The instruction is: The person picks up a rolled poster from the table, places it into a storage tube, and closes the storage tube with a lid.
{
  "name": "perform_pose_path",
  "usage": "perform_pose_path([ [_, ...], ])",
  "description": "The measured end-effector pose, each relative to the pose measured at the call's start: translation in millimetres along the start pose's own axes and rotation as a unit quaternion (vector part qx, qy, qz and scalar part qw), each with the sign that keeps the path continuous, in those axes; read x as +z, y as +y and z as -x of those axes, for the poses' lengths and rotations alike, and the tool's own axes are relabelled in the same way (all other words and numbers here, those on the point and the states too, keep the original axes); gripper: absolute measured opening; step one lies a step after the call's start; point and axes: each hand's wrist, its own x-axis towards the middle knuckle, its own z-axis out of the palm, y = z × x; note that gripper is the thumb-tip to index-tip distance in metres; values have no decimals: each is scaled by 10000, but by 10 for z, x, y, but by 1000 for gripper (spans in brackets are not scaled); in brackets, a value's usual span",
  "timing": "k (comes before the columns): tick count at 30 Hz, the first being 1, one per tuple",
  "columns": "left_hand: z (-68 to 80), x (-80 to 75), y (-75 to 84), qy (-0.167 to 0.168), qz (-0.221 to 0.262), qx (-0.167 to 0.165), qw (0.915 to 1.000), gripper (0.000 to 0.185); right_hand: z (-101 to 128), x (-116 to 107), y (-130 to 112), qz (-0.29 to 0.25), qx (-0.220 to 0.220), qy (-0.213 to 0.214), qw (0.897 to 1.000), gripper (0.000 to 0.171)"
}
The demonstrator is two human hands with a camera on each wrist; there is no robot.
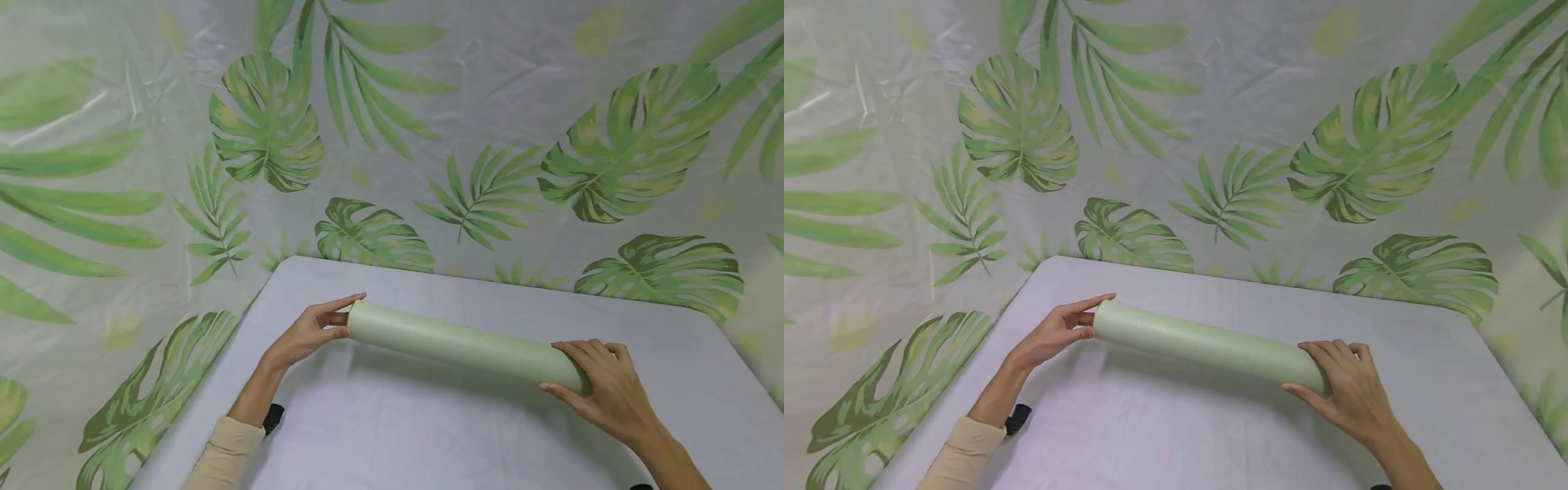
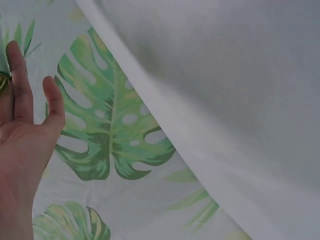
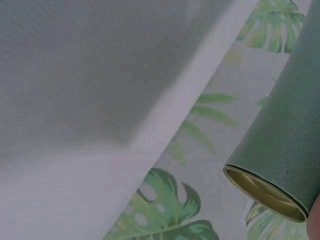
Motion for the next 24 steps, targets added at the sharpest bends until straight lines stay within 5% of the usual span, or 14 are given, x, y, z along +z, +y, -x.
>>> perform_pose_path([
  [15, 56, 107, 36, -80, 111, -335, 9993, 65, -25, -50, 40, 102, -167, -140, 9997, 75],
  [24, 107, 114, 94, 189, -224, -619, 9977, 62, -72, -29, 33, 103, -111, -333, 9993, 70],
])
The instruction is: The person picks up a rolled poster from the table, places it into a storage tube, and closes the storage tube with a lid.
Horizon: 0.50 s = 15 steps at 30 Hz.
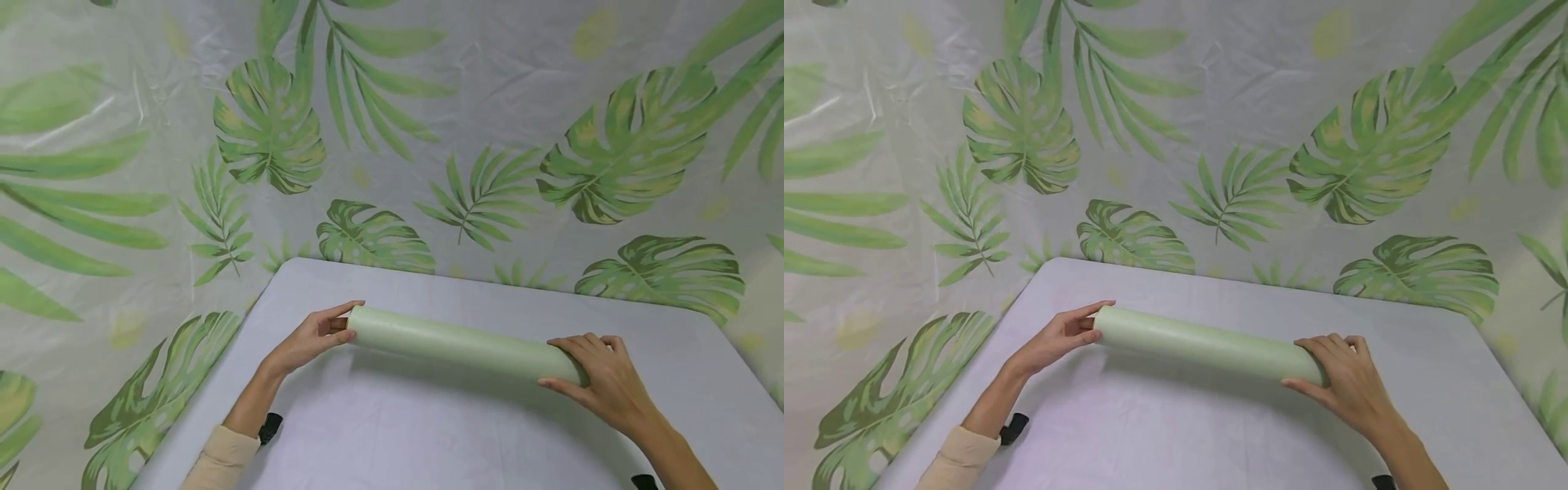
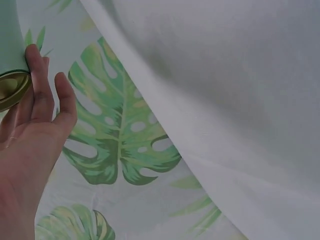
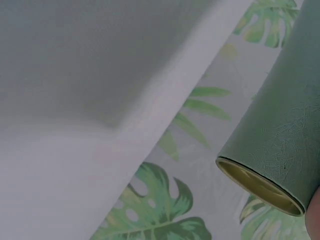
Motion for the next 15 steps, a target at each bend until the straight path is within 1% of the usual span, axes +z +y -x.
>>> perform_pose_path([
  [3, 27, 2, 6, 20, -101, -61, 9999, 61, 19, 19, -8, -34, 80, -89, 9999, 68],
  [8, 75, 21, -17, -18, 29, -185, 9998, 62, 40, 43, -16, -30, 106, -145, 9998, 68],
  [10, 94, 41, -31, 52, 23, -256, 9997, 62, 29, 56, -20, -22, 83, -172, 9998, 69],
  [15, 104, 107, -39, 287, -67, -252, 9992, 65, 2, 91, -40, -53, 42, -201, 9998, 68],
])
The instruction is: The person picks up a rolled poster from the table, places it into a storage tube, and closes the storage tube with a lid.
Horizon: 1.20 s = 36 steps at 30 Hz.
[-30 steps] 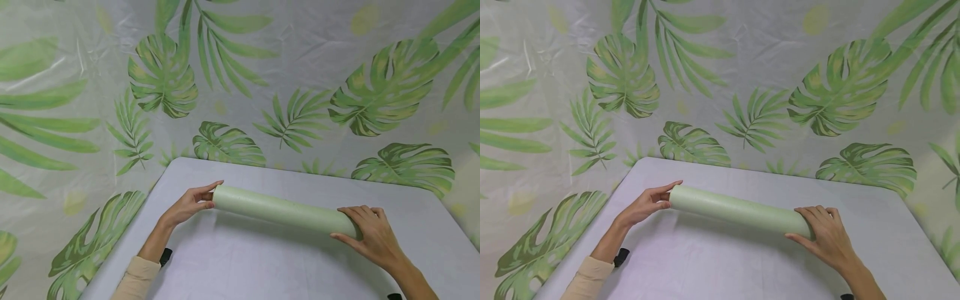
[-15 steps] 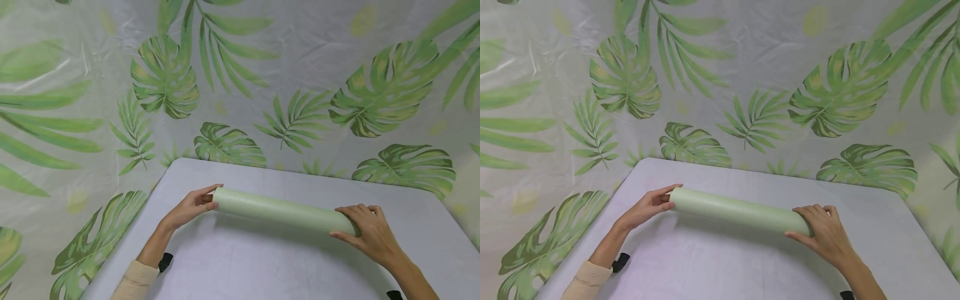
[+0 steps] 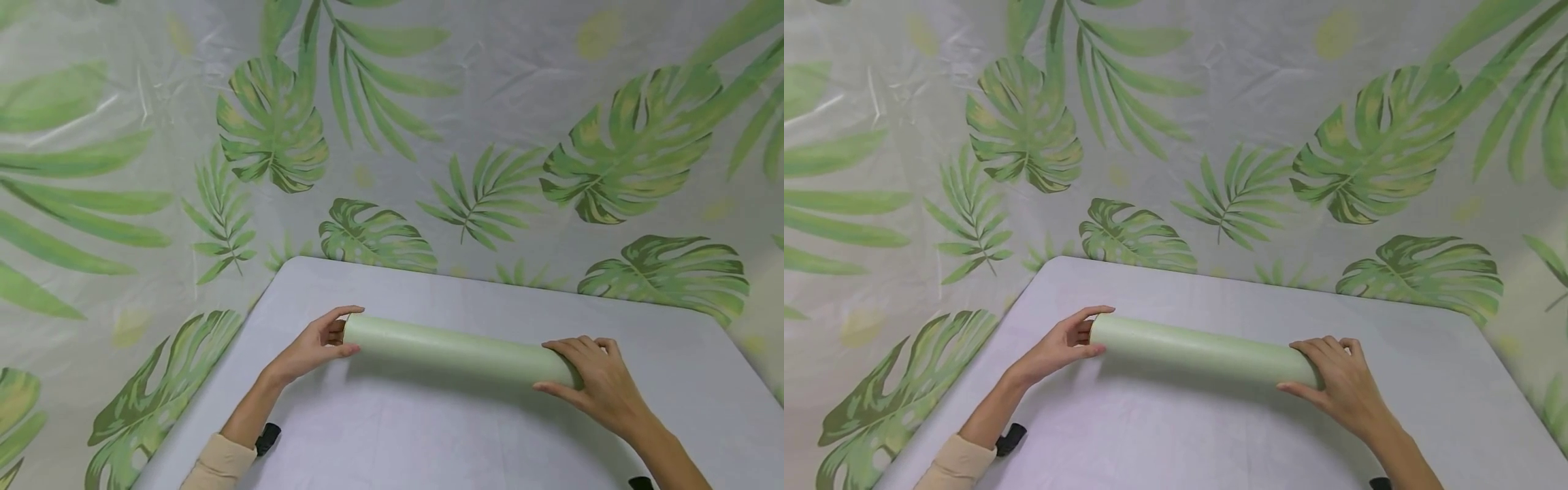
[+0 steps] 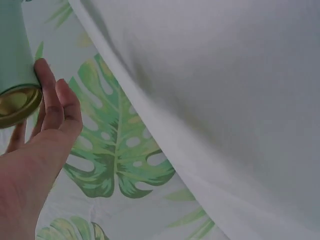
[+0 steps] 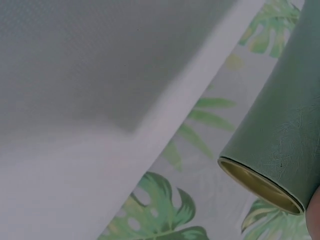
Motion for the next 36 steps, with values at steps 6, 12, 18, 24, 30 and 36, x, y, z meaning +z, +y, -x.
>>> perform_pose_path([
  [6, -28, 98, 44, 381, 476, -131, 9981, 62, -14, 17, -10, -58, -94, -14, 9999, 70],
  [12, -7, 158, 19, 602, 864, -262, 9941, 61, -24, 30, -34, -132, -295, 5, 9995, 69],
  [18, -2, 171, -2, 613, 942, -217, 9934, 59, -15, 48, -46, -245, -220, -22, 9995, 68],
  [24, 0, 154, -14, 621, 921, -286, 9934, 62, 3, 69, -33, -195, -223, -47, 9996, 73],
  [30, -8, 146, 39, 485, 809, -342, 9950, 61, 17, 74, 0, -290, -76, -62, 9995, 72],
  [36, -47, 92, 63, 433, 84, -348, 9984, 64, 7, 89, 45, -310, 85, -101, 9994, 74],
])
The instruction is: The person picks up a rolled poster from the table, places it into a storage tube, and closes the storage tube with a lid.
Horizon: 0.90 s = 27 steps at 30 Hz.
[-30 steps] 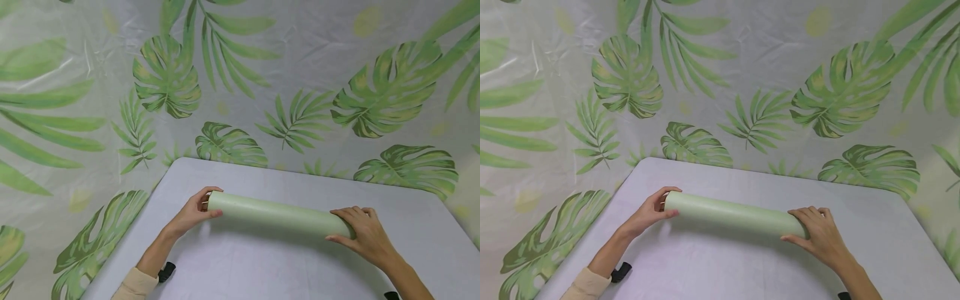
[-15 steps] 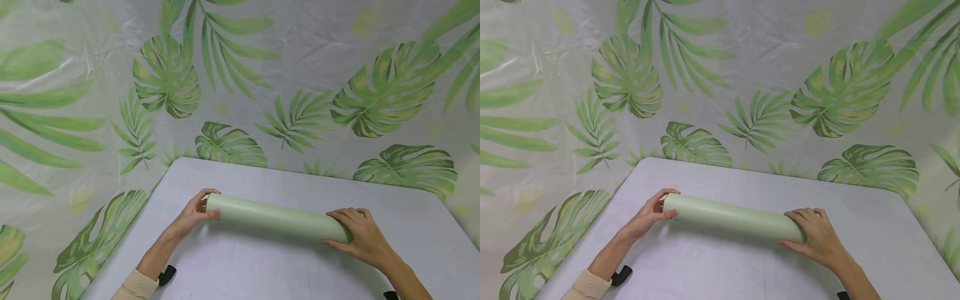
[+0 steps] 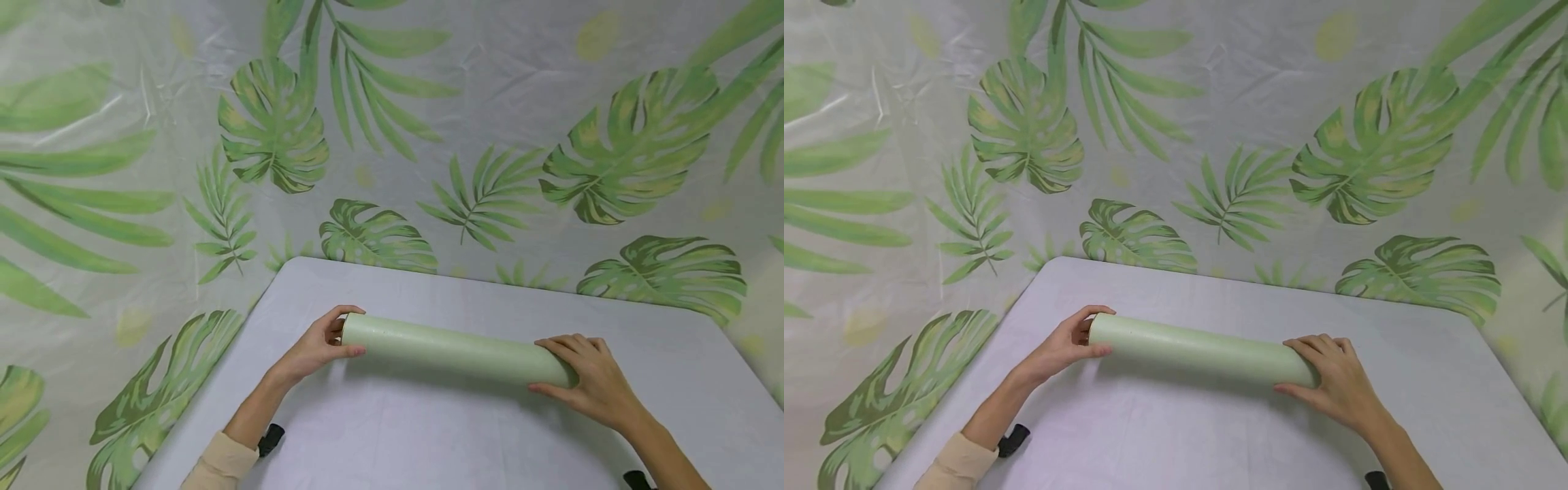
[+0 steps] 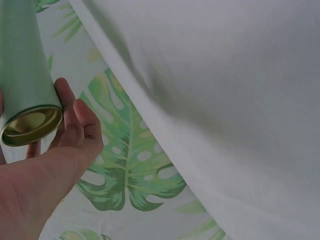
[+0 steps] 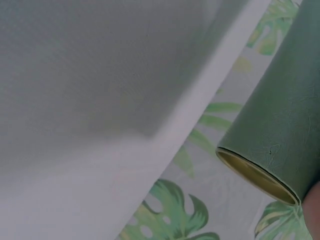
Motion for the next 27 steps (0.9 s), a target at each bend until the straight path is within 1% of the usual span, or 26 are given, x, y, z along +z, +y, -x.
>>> perform_pose_path([
  [5, -68, -41, -35, -64, -744, 71, 9972, 65, -9, 68, 34, -13, 195, -89, 9998, 72],
  [9, -107, -59, -62, -107, -1128, 37, 9935, 66, -7, 138, 15, 18, 285, -164, 9995, 72],
  [16, -127, -56, -84, -64, -1914, -71, 9815, 71, -40, 219, -10, 121, 327, -329, 9989, 73],
  [20, -133, -56, -122, -47, -2130, -58, 9770, 72, -33, 275, -4, 131, 349, -382, 9986, 73],
  [23, -143, -51, -156, -44, -2198, -54, 9755, 73, -24, 304, -11, 139, 332, -377, 9986, 73],
  [27, -152, -36, -189, -69, -2246, -131, 9743, 73, -11, 318, -16, 163, 355, -435, 9983, 74],
])
